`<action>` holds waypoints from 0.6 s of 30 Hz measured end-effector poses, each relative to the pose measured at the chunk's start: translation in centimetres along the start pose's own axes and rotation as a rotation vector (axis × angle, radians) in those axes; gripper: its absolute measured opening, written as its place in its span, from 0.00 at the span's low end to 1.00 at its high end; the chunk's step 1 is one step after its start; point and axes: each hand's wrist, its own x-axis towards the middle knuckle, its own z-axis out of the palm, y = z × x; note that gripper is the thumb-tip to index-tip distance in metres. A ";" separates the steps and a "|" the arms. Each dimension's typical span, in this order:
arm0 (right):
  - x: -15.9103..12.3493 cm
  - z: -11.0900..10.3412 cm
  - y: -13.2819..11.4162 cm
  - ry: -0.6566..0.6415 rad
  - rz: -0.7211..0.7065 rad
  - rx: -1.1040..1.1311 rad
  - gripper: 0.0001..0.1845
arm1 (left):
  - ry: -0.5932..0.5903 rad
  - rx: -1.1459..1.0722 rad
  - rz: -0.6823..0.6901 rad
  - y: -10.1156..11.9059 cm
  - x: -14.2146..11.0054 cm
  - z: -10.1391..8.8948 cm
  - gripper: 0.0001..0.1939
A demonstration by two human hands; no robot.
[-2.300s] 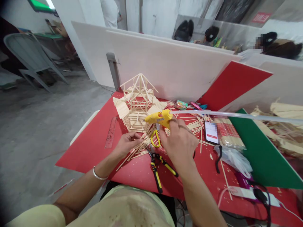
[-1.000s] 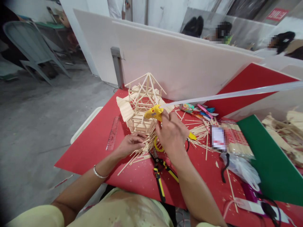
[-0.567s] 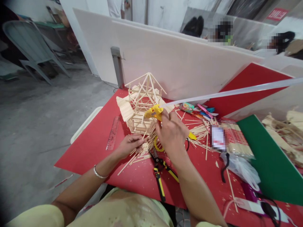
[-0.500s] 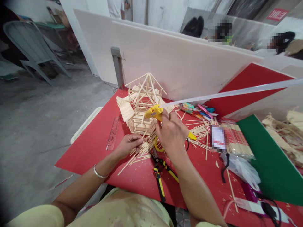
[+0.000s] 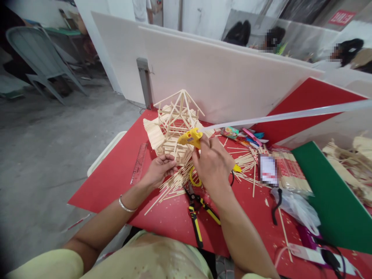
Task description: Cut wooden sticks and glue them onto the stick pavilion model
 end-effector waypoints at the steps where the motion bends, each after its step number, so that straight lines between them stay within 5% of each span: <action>1: 0.1 0.0 0.0 0.011 0.008 -0.006 0.20 | 0.007 -0.010 -0.003 0.1 0.0 0.3 0.22; 18: 0.6 0.5 -0.3 0.002 0.007 -0.008 0.17 | 0.033 -0.062 0.007 0.1 0.5 0.8 0.27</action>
